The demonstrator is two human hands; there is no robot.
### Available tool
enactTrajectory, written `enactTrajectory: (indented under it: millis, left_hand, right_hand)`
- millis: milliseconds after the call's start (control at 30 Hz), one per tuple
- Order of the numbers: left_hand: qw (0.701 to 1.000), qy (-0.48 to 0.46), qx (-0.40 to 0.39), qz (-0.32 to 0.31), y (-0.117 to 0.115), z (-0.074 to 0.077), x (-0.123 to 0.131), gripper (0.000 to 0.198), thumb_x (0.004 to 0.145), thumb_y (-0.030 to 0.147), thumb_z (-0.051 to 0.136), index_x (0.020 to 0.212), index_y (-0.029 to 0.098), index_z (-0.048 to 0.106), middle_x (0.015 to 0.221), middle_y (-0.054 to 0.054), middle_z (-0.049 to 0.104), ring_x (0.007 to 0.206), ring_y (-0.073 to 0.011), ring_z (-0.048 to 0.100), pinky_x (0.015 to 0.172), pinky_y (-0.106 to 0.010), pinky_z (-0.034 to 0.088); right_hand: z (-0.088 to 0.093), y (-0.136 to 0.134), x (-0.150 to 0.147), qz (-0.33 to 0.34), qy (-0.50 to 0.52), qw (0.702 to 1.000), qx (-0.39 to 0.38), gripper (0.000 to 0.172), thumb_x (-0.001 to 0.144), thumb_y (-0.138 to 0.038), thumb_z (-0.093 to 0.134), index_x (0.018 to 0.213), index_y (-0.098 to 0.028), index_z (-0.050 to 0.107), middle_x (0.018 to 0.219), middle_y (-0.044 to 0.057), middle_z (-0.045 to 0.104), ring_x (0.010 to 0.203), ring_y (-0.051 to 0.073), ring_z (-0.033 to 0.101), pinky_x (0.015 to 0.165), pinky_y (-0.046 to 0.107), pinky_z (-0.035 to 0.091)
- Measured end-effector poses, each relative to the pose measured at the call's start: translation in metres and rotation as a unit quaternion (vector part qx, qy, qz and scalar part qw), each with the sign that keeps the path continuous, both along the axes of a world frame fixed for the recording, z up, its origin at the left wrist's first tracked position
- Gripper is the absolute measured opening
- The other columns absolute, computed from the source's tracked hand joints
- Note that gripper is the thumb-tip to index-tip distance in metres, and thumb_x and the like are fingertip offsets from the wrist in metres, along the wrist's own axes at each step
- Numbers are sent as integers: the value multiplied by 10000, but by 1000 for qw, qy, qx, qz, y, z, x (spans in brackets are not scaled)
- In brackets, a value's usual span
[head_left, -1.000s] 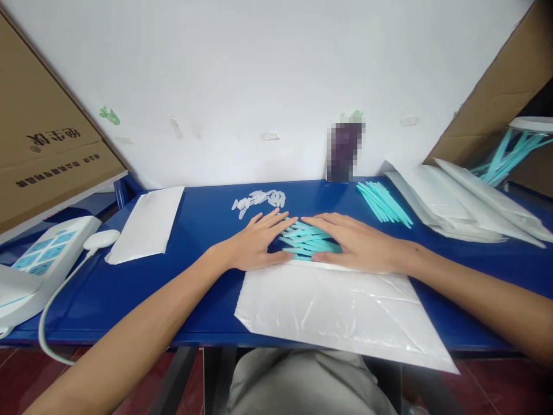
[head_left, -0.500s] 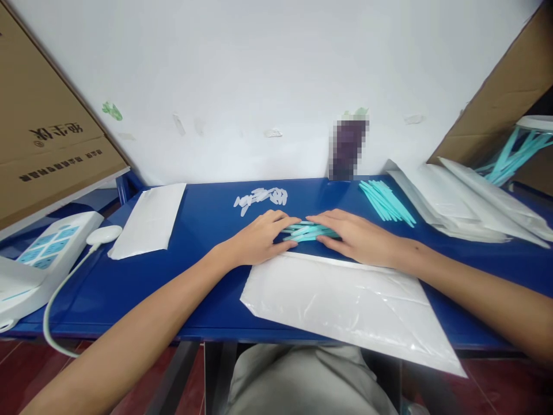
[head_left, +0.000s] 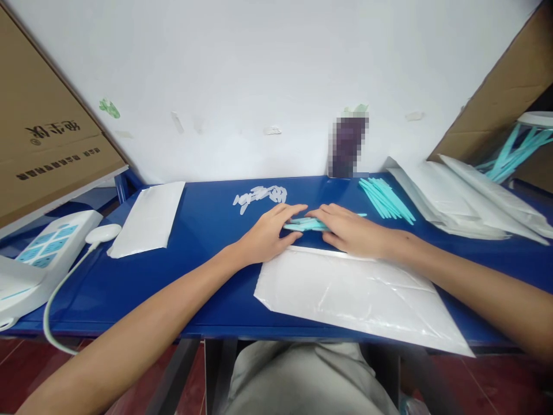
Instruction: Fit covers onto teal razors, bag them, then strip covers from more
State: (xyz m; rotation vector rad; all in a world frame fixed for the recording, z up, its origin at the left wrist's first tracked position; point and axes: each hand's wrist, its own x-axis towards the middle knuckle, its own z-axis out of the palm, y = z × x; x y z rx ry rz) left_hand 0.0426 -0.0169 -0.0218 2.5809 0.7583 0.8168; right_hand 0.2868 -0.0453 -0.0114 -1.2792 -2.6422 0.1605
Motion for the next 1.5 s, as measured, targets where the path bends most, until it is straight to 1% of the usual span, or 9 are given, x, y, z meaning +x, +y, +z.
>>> enactTrajectory:
  millis: [100,233,333,467,600,700,1133,1267,1500]
  left_hand:
    - [995,-69,66,37,-2,9,-3,362,983,275,545,1331,181,577,1135,-96,668,985,-187,643,870,-364,535]
    - [958,-159,204,128,-7,27,-13,292,970,262,512,696,195,590,701,-18,579,711,-159,550,763,-370,458]
    - [951,-141,260,92,-12,35,-21,453,960,255,488,538,203,331,500,37,347,530,-124,356,661,-352,378]
    - [982,-25,183,-45,-21,39,-22,196,944,363,519,900,202,620,675,9,569,601,-137,495,638,-307,439]
    - [974,163,77,-140,-33,38,-14,648,853,639,635,1331,202,604,1350,-168,593,1184,-320,585,992,-471,477]
    - [964,210,18,-160,-40,35,-11,859,756,722,710,1444,235,542,1503,-179,487,1325,-398,497,1091,-557,408]
    - [971,182,-111,-109,-15,60,-38,441,929,410,669,1347,275,631,1288,-66,693,1133,-235,669,917,-324,520]
    - [970,120,-193,-90,-3,62,-49,367,922,404,668,1254,250,695,1209,-65,738,1001,-212,717,795,-292,556]
    - [972,92,-203,-79,9,58,-55,366,896,430,692,1208,241,719,1143,-74,748,926,-209,711,719,-289,563]
  right_hand:
    - [1,3,3,-28,9,1000,-2,332,919,-235,441,1217,-165,568,1137,144,650,1011,296,623,843,431,483]
    - [12,4,8,-97,183,978,8,135,892,-273,515,984,-202,582,864,49,660,755,214,609,678,342,434]
    - [25,5,9,-133,451,883,8,165,850,-369,648,876,-225,572,622,-31,518,527,139,485,531,297,371]
    - [25,10,10,-106,640,761,-15,301,816,-420,748,802,-250,501,486,-94,365,387,100,366,422,275,339]
    - [10,17,10,-140,605,784,-16,388,810,-480,767,695,-238,486,488,-56,459,416,125,487,455,302,435]
    - [4,20,9,-158,594,789,-17,413,814,-526,753,680,-240,487,494,-48,458,410,126,487,440,306,442]
    - [-3,26,22,-174,588,790,12,411,795,-533,767,695,-237,500,508,-49,486,392,128,502,414,301,428]
    - [-7,25,22,-188,530,826,-33,437,817,-555,736,669,-226,489,472,-54,463,387,108,470,417,274,400]
    - [-9,29,22,-195,538,816,-82,418,779,-571,760,758,-222,532,486,-65,431,424,95,387,408,245,319]
